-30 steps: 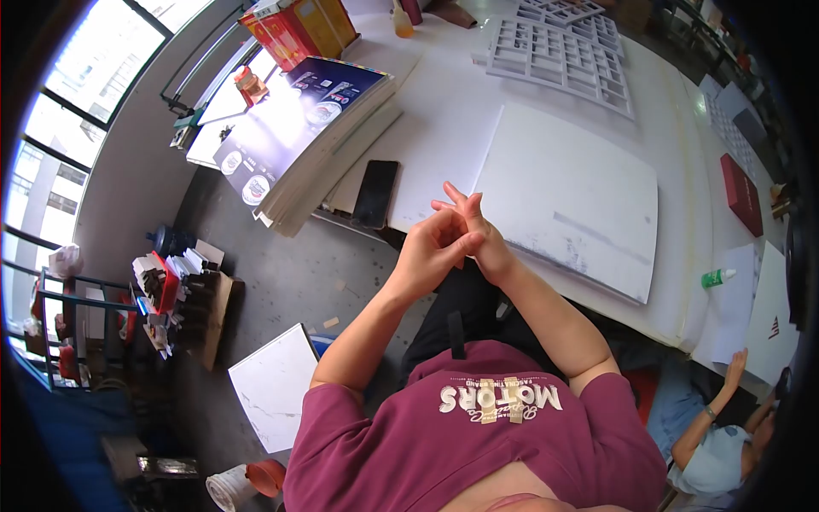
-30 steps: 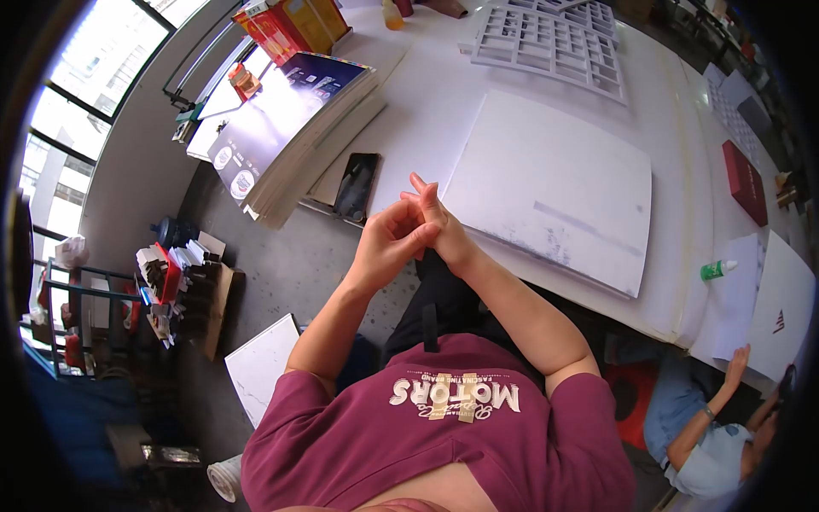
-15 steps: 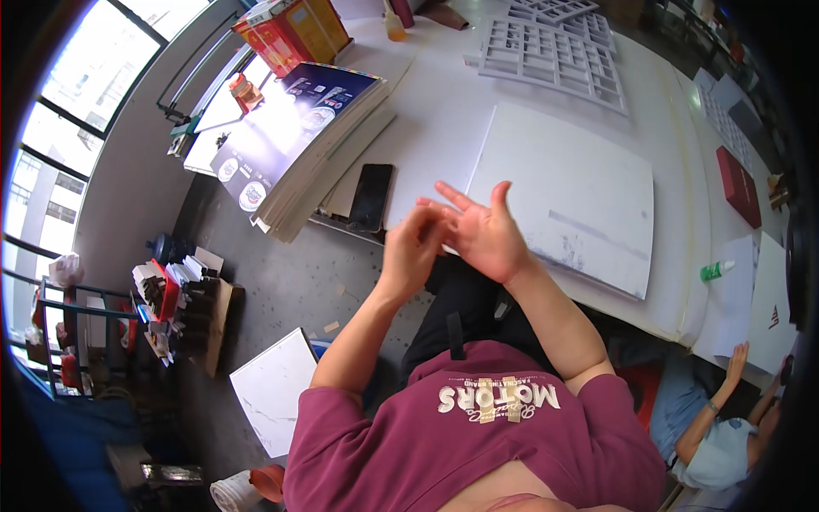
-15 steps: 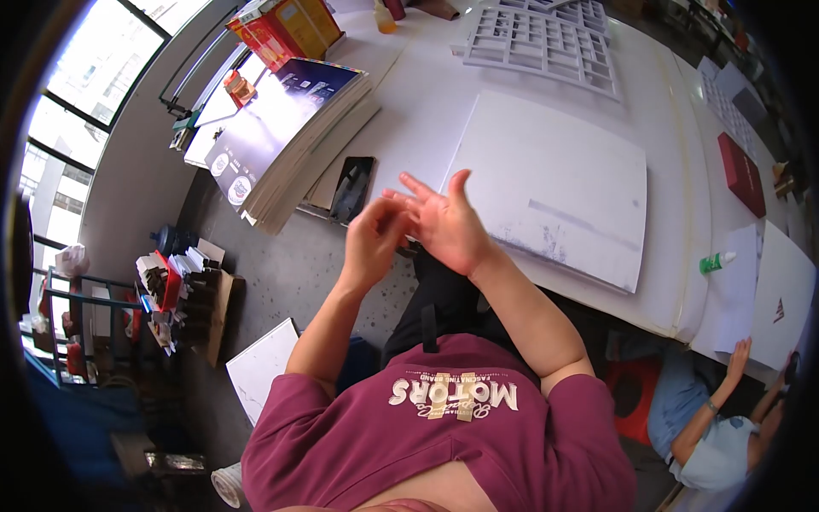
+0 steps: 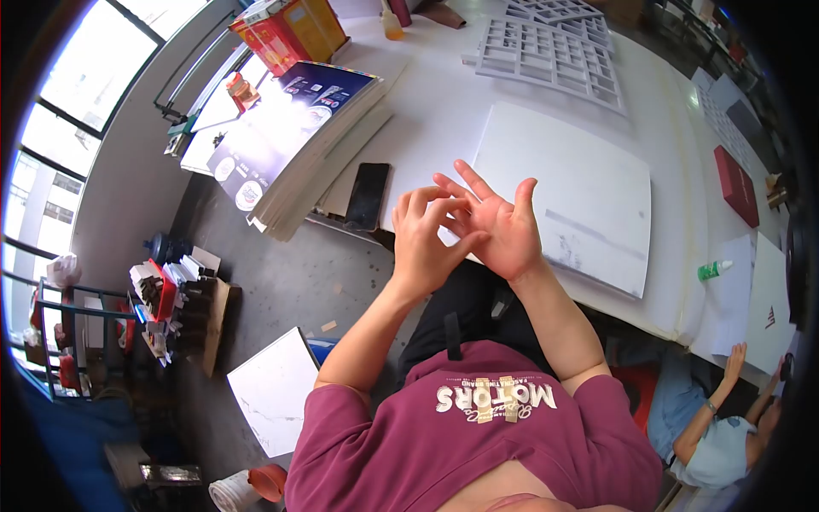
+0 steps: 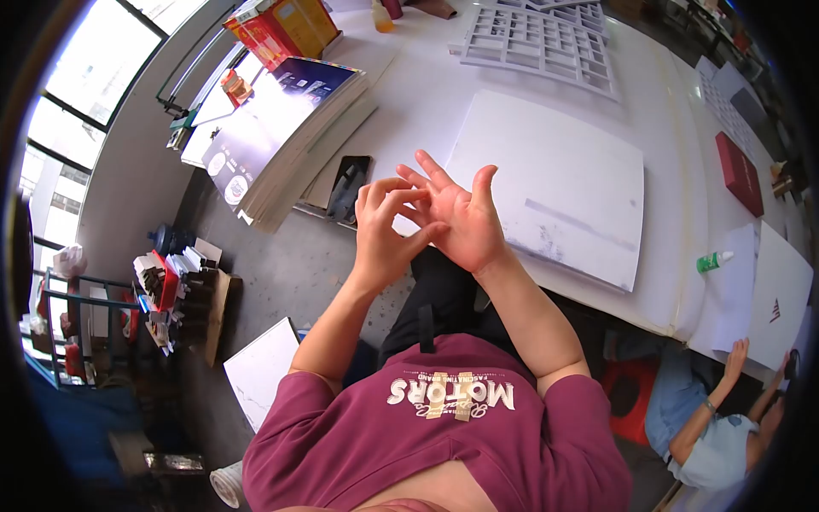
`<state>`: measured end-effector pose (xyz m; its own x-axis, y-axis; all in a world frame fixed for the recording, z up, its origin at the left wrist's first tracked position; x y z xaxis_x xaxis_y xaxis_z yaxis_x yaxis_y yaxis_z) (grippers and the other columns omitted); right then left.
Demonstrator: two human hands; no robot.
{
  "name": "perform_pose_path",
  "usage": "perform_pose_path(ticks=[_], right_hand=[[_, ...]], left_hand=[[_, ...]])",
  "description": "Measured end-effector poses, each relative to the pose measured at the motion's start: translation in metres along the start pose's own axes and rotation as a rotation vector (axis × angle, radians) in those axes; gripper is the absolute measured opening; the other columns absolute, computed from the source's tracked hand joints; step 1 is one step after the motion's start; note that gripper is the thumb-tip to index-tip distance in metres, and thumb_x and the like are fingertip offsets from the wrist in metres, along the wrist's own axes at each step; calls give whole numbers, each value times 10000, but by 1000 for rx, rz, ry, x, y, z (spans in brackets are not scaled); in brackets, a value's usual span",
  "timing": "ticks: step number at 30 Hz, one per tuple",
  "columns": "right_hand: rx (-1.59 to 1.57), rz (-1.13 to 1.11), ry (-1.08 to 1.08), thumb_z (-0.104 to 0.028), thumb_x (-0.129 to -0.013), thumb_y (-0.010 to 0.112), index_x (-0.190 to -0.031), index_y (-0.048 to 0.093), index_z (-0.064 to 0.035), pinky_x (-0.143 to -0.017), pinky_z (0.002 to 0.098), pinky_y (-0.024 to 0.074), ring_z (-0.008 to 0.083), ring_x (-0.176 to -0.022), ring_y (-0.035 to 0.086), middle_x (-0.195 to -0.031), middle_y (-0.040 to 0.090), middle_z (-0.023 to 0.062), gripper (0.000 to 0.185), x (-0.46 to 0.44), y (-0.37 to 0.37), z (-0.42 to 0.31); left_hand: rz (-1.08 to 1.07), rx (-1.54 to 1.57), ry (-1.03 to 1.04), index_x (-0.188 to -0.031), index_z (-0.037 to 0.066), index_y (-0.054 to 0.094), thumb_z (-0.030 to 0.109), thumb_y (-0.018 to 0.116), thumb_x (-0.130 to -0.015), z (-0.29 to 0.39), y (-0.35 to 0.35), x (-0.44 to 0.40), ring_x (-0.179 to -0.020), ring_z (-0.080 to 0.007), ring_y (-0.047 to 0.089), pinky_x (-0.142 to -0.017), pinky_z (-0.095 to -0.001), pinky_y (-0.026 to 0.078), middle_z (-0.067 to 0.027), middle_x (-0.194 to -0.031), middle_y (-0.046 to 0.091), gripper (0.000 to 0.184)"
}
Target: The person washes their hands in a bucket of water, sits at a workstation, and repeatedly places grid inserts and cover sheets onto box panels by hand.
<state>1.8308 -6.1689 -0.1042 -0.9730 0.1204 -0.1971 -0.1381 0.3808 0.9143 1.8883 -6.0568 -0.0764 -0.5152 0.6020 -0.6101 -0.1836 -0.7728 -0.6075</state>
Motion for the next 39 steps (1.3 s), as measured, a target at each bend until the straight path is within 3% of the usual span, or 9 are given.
perform_pose_path(ticks=[5,12,15,19,23,30,33,35,39], right_hand=[[-38,28,3,-841,-840,144,-1555,68,-54,-1169,501,274,362,-1377,361,-1599,167,197,1066,6,6,-6],[21,12,14,-839,-840,139,-1556,65,-54,-1168,513,272,364,-1380,361,-1608,142,185,1066,3,0,-2],[-46,39,38,-841,-838,138,-1558,65,-58,-1166,509,275,358,-1377,366,-1607,152,183,1067,3,2,0],[24,32,33,-836,-844,136,-1561,68,-69,-1164,505,277,352,-1377,370,-1606,160,181,1053,3,5,-1],[-119,22,61,-831,-851,129,-1561,81,-77,-1154,503,289,368,-1373,373,-1607,162,177,1037,4,2,-2],[-90,-23,109,-845,-831,119,-1570,66,-108,-1128,503,319,361,-1367,382,-1592,208,174,1044,5,-5,-2],[-134,28,144,-854,-821,151,-1572,70,-121,-1123,500,324,349,-1358,393,-1580,239,171,1052,5,-7,3],[-206,38,139,-852,-820,210,-1570,101,-130,-1118,501,324,333,-1364,390,-1574,254,170,1047,5,-12,5],[2,-14,116,-839,-825,232,-1568,130,-128,-1054,457,398,303,-1287,464,-1581,277,133,1033,4,-29,6]], left_hand=[[-144,311,-183,-946,85,704,148,833,-684,-22,5,-3,-1051,-260,522,-925,-399,430,-47,-1069,645,298],[-173,176,-91,-907,63,716,129,811,-717,-12,3,-4,-1079,-257,503,-895,-368,463,-55,-1082,665,223],[-209,432,-358,-905,62,714,142,815,-716,-24,5,-2,-1070,-258,503,-904,-377,453,-50,-1083,664,229],[-160,10,-35,-928,70,739,121,789,-770,-3,-4,-5,-1056,-210,501,-794,-301,535,-36,-1035,668,173],[-246,323,-233,-910,84,741,209,833,-735,-23,6,-5,-1052,-204,492,-882,-374,430,5,-1008,671,235],[-351,73,-120,-905,25,729,82,770,-789,-12,-1,-6,-999,-179,536,-754,-272,527,-38,-963,662,136],[-454,396,-352,-934,-22,708,62,737,-812,-31,6,-4,-894,-176,612,-823,-298,497,-62,-933,645,151],[-451,517,-369,-961,-34,702,54,699,-841,-31,3,-4,-895,-167,629,-819,-294,499,-71,-951,643,149],[-430,467,-394,-1029,4,689,139,752,-818,-26,6,5,-938,-198,594,-782,-310,531,-90,-968,650,257]])
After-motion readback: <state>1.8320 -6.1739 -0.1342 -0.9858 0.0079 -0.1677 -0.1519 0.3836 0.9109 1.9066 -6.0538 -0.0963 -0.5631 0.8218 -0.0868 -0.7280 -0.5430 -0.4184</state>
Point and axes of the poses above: each hand's wrist, its own x-axis away from the middle knuckle, its own y-axis out of the palm, z = x × y, the point moved 3 cm from there along -x, towards the middle knuckle
